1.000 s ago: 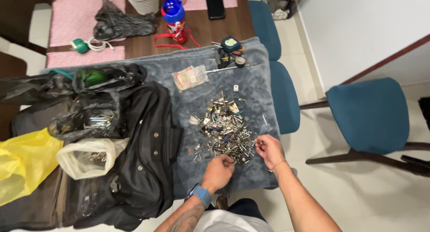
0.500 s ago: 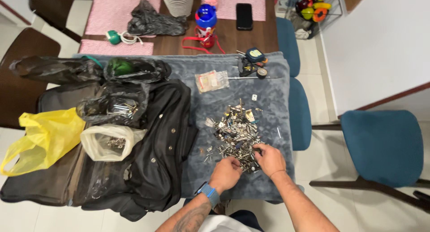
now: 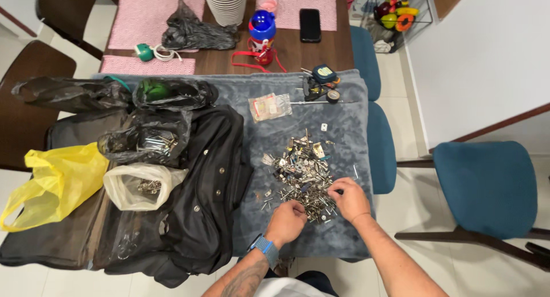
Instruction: The person sorts a mixed pile of small metal hardware items on a table, picking up individual pieces and placing them into separate plastic bags. The person handles screws, bolts, and other small metal parts by hand, organizing them into different containers.
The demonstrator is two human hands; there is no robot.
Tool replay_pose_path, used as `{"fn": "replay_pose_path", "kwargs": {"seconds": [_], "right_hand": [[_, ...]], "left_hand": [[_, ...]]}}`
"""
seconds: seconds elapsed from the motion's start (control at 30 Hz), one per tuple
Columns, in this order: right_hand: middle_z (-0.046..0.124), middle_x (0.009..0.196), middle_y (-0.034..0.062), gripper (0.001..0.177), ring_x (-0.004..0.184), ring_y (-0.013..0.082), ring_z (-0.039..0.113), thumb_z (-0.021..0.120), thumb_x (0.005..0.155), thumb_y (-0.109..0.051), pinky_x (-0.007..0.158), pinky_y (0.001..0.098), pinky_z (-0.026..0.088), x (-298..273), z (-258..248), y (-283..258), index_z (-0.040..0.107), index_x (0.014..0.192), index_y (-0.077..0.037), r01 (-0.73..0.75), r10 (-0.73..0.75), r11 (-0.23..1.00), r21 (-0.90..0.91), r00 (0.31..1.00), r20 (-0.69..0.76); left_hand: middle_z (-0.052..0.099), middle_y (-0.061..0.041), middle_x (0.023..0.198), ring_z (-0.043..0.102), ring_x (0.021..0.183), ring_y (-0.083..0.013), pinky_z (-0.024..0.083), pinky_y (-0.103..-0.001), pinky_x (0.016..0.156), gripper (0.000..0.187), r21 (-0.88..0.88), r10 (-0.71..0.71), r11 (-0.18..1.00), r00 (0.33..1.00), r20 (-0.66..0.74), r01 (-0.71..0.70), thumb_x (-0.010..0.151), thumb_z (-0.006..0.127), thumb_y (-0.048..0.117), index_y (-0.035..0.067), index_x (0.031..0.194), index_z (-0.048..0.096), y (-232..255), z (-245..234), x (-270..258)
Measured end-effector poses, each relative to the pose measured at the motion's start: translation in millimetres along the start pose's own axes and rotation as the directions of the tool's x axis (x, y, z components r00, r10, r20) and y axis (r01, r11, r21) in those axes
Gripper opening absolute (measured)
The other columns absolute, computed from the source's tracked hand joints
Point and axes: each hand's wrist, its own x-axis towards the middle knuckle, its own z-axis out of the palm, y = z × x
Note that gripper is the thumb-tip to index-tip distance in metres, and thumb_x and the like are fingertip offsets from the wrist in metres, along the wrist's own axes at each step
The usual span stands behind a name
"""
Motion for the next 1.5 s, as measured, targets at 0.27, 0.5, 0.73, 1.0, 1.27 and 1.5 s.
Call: {"fn": "replay_pose_path", "kwargs": {"seconds": [0.27,0.5,0.73,1.0,1.27,1.5], "right_hand": [[0.065,0.101,0.0022,0.021,0.089,0.0308,0.069,0.073,0.087,-0.021,0.076,0.0448,0.055,-7,-2,-19,0.076,0.107,-0.026,-0.032,0.071,0.974,-0.226,0.984,0.166],[0.065,0.109,0.0026,0.013,0.086,0.0321,0.069,0.074,0.088,-0.022,0.076,0.0433,0.055,-17,3,6,0.075,0.101,-0.019,-0.018,0.032,0.989,-0.144,0.994,0.100],[0.074,0.086,0.0002,0.021,0.078,0.0135,0.068,0.080,0.083,-0.009,0.073,0.0260,0.053,-27,18,48,0.074,0.102,-0.001,-0.391,0.396,0.679,0.622,0.908,0.138],[0.056,0.079,-0.0003,0.006,0.057,0.0072,0.039,0.066,0.089,-0.009,0.053,0.0238,0.033,-55,-29,35,0.065,0.094,-0.006,-0.440,0.247,-0.322,0.839,0.816,0.522],[0.049,0.073,0.0001,0.030,0.061,0.0102,0.040,0.067,0.099,-0.028,0.052,0.0248,0.034,-69,7,41,0.052,0.078,-0.013,-0.613,0.137,-0.441,0.656,0.676,0.724],[0.066,0.079,0.0031,0.020,0.069,0.0113,0.057,0.079,0.091,-0.022,0.063,0.0271,0.047,-78,22,30,0.074,0.096,-0.004,-0.443,0.502,0.697,0.563,0.863,0.058]], "left_hand": [[0.078,-0.010,0.089,0.076,0.085,-0.0219,0.058,-0.034,0.081,0.024,0.016,0.011,1.000,0.999,0.042,-0.012,0.081,0.073,0.019,0.005,0.100,0.073,5,7,3],[0.079,-0.008,0.090,0.076,0.084,-0.0206,0.059,-0.033,0.079,0.024,0.009,0.034,0.999,0.998,0.044,-0.034,0.081,0.073,0.018,0.006,0.101,0.073,-2,3,8],[0.079,-0.007,0.091,0.076,0.086,-0.0201,0.058,-0.033,0.080,0.024,0.056,0.021,0.998,0.998,0.059,-0.024,0.082,0.072,0.017,0.006,0.103,0.074,-10,10,7],[0.078,-0.007,0.089,0.075,0.083,-0.0189,0.058,-0.032,0.077,0.024,0.046,0.056,0.997,0.993,0.105,-0.061,0.082,0.072,0.016,0.004,0.103,0.073,-10,21,10],[0.078,-0.006,0.089,0.075,0.083,-0.0179,0.058,-0.031,0.077,0.024,0.054,0.006,0.998,0.995,0.097,-0.011,0.082,0.072,0.016,0.005,0.102,0.073,-23,35,8],[0.079,-0.008,0.092,0.075,0.086,-0.0200,0.058,-0.033,0.081,0.024,0.102,-0.051,0.994,0.996,0.070,0.044,0.080,0.073,0.017,0.005,0.101,0.075,-50,43,22]]}}
